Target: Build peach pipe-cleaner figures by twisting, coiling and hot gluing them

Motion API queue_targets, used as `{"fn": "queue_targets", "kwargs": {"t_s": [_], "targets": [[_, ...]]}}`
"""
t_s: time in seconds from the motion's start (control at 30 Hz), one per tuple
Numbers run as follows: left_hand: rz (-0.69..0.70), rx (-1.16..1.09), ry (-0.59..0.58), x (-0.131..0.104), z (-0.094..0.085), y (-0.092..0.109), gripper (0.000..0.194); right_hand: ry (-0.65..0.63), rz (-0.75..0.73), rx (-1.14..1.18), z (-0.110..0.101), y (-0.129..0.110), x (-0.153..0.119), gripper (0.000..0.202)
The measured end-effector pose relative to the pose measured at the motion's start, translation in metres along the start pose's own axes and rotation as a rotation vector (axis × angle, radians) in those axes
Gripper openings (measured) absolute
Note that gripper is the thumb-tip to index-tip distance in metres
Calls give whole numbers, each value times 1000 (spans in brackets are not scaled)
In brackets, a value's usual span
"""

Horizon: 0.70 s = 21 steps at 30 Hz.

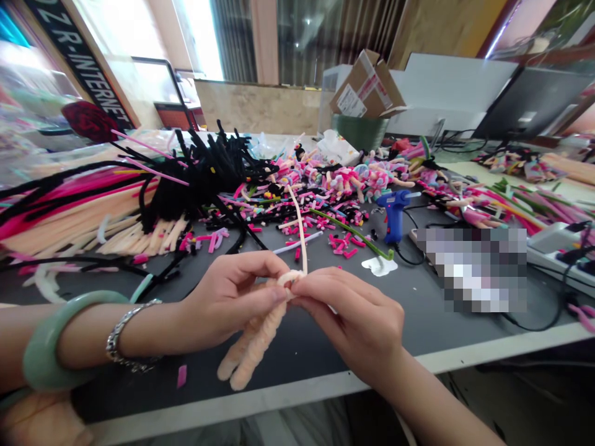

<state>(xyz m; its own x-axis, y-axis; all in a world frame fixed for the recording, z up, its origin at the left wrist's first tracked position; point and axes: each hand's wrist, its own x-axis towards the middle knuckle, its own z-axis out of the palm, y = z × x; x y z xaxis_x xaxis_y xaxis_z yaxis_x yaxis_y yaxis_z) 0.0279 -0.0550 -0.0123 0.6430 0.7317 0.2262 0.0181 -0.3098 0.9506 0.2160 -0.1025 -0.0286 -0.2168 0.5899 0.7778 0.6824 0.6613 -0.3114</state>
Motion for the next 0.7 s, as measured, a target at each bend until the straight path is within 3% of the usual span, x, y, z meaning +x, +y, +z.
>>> {"fn": "queue_targets", "kwargs": {"t_s": [0.23, 0.43, 0.7], "targets": [[-54, -114, -63, 3, 0, 0, 14, 18, -29, 34, 2, 2, -2, 26], [-133, -313, -33, 2, 3, -5, 18, 61, -70, 70, 4, 3, 1, 25], [-138, -400, -125, 3, -1, -3, 13, 53, -43, 114, 3, 2, 0, 28]]}}
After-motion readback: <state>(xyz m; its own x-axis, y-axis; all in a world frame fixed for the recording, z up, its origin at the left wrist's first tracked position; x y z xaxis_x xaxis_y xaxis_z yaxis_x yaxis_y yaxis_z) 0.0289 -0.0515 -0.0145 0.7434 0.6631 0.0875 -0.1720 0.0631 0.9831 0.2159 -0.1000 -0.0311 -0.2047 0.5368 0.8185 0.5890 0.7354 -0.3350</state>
